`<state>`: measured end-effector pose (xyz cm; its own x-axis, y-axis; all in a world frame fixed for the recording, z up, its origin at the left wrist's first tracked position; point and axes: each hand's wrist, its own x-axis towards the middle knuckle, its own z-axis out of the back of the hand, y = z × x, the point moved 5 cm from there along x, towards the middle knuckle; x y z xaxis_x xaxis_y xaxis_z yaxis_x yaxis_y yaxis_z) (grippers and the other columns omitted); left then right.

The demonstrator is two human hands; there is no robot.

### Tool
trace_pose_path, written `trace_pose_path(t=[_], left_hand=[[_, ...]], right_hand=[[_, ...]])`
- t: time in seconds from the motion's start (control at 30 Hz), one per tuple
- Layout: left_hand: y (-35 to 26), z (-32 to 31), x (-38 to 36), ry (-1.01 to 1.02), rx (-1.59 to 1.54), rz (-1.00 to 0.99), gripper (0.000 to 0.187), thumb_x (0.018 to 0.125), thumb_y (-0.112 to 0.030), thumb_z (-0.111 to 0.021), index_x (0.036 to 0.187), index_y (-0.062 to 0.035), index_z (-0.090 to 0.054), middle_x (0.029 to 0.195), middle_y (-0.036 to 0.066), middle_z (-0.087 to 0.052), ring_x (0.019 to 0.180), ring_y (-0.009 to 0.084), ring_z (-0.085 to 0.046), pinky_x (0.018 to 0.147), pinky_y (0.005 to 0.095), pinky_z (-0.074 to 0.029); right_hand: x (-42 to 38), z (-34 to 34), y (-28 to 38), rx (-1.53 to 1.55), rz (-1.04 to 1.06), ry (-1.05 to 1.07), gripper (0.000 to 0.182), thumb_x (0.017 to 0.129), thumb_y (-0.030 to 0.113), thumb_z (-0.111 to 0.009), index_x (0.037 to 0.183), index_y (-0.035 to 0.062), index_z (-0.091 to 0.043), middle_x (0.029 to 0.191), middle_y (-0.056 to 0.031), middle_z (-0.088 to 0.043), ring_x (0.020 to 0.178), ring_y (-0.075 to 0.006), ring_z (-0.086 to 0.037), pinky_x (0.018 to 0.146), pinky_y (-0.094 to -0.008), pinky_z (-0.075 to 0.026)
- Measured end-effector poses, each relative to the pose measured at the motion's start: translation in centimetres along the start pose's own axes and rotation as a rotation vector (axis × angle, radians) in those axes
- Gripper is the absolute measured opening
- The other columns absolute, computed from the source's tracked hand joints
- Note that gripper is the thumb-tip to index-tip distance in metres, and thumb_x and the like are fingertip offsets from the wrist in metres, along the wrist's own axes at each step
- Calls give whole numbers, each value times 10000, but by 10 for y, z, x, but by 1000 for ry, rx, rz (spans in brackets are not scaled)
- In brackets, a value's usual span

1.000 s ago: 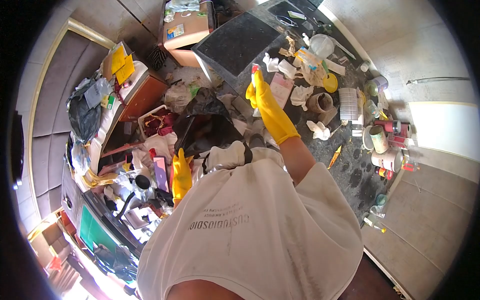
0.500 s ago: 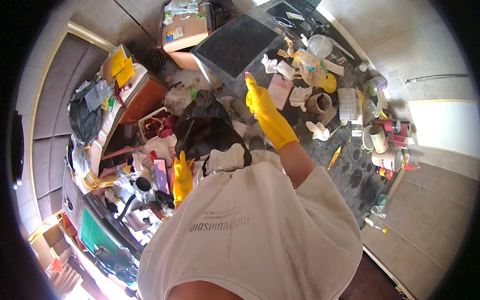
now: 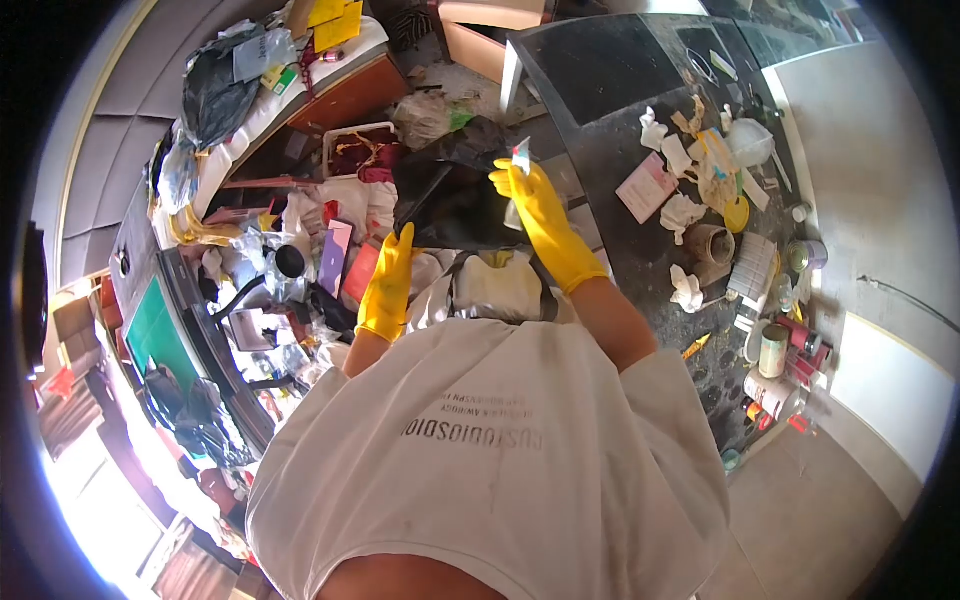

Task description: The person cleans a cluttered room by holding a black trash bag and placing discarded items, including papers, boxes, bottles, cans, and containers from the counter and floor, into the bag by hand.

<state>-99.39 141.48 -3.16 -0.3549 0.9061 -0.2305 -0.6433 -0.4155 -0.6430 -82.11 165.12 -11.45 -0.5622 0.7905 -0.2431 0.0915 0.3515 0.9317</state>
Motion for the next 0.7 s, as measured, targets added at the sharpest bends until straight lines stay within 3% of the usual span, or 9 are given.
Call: trace_pose_path(t=[0.07, 0.13, 0.27, 0.4, 0.47, 0.53, 0.57, 0.63, 0.7], left_hand=[[-2, 9, 2, 18, -2, 12, 622, 940, 7, -422, 1523, -146, -271, 1483, 191, -352, 1358, 323, -395, 1096, 334, -365], [4, 11, 1, 20, 8, -12, 633, 928, 5, -428, 1523, -149, -276, 1477, 195, -360, 1355, 330, -399, 1089, 333, -374], [63, -24, 17, 21, -58, -79, 637, 919, -9, -430, 1524, -128, -269, 1483, 198, -352, 1360, 336, -393, 1073, 326, -395], [67, -22, 19, 46, 242, -147, 608, 944, -31, -425, 1524, -73, -248, 1488, 184, -355, 1351, 329, -406, 1077, 322, -399], [62, -19, 22, -30, 315, -196, 591, 924, 1, -466, 1490, -50, -303, 1412, 181, -420, 1271, 323, -470, 1045, 333, -421], [56, -22, 29, -184, 225, -313, 578, 872, 70, -550, 1425, -33, -418, 1275, 184, -527, 1131, 312, -574, 977, 349, -465], [65, -24, 29, -83, -7, -218, 565, 919, 29, -478, 1464, -50, -352, 1333, 169, -488, 1223, 313, -508, 1032, 347, -421], [63, -31, 27, 43, -193, -118, 536, 972, -28, -420, 1493, -77, -304, 1376, 146, -457, 1270, 301, -465, 1067, 333, -389], [53, -28, 26, 46, -106, -121, 503, 986, -63, -447, 1476, -96, -338, 1348, 131, -473, 1183, 276, -510, 1026, 306, -413]], right_hand=[[5, -29, 8, 64, -13, 20, 464, 1006, 366, -523, 1241, -31, -576, 1153, -171, -653, 1068, -249, -633, 973, -347, -475], [5, -46, 22, -480, 223, 22, 376, 975, 325, -590, 1224, 42, -593, 1187, -105, -650, 1095, -204, -625, 954, -289, -465], [9, -55, 3, -759, 426, -37, 290, 953, 216, -607, 1197, 60, -618, 1208, -112, -634, 1114, -244, -605, 984, -314, -456], [-23, -27, 38, -1078, 657, -32, 272, 914, 86, -619, 1185, 59, -632, 1233, -120, -623, 1126, -277, -593, 984, -351, -464], [-32, 20, 34, -1028, 631, -149, 285, 917, 118, -629, 1198, 68, -630, 1241, -132, -615, 1118, -286, -596, 971, -356, -467], [-47, 61, 55, -826, 356, -435, 301, 905, 138, -651, 1196, 66, -628, 1217, -141, -625, 1112, -298, -598, 960, -363, -469], [-66, 87, 64, -717, 222, -591, 310, 899, 148, -662, 1195, 65, -627, 1206, -146, -629, 1108, -304, -599, 954, -366, -470], [-96, 137, 86, -1015, 311, -846, 357, 866, 183, -699, 1188, 48, -623, 1177, -162, -638, 1091, -326, -605, 945, -390, -473], [-121, 175, 110, -1159, 396, -1012, 413, 832, 218, -730, 1179, 24, -617, 1160, -184, -641, 1103, -349, -596, 956, -420, -463]])
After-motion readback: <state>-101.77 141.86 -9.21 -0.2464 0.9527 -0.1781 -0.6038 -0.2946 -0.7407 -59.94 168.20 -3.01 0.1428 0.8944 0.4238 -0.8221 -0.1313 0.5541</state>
